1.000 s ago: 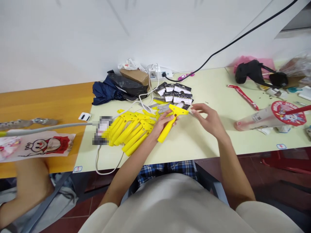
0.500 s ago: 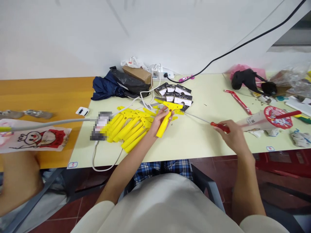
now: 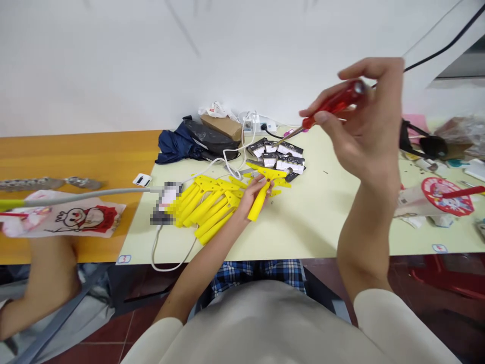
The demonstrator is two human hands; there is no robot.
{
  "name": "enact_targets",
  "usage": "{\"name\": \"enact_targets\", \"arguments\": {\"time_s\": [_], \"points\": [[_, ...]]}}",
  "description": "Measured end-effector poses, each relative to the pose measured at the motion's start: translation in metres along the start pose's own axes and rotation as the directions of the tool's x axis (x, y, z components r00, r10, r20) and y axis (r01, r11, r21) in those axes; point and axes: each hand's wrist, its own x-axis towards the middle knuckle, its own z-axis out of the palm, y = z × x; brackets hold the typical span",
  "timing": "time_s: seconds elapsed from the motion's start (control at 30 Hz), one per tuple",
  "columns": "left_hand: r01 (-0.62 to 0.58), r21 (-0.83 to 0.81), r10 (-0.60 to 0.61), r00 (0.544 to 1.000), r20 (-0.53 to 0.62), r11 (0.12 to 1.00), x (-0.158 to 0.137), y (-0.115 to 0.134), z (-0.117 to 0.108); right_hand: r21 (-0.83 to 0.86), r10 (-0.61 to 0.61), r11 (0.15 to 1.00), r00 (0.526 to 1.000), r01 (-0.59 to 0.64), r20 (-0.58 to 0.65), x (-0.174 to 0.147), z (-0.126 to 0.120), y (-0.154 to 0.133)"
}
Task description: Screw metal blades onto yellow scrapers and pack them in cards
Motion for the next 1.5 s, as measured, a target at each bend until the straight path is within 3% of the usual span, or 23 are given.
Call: {"name": "enact_targets", "arguments": {"time_s": [0.1, 0.27, 0.7, 0.97, 1.5], "points": [[-0.023, 0.000, 0.023, 1.000, -0.004, 1.000, 0.004, 0.002, -0.004, -0.003, 0.094, 0.995, 0.985, -0.095, 0.147, 0.011, 0.017, 0.006], [-0.037, -0.005, 0.037, 0.999, -0.009, 0.999, 0.010, 0.004, -0.010, 0.049, 0.075, 0.994, 0.952, -0.094, 0.296, 0.015, 0.023, 0.021], [-0.021, 0.021, 0.023, 0.997, -0.074, 1.000, 0.006, 0.001, -0.006, 0.005, 0.169, 0.983, 0.914, -0.184, 0.369, 0.017, 0.015, 0.037], [-0.025, 0.014, 0.026, 0.995, -0.092, 1.000, 0.005, 0.001, -0.001, -0.005, 0.203, 0.976, 0.899, -0.218, 0.387, 0.018, 0.015, 0.030], [-0.017, -0.002, 0.017, 0.997, -0.078, 1.000, 0.004, 0.001, -0.003, 0.047, 0.121, 0.988, 0.927, -0.147, 0.354, 0.016, 0.013, 0.034]]}}
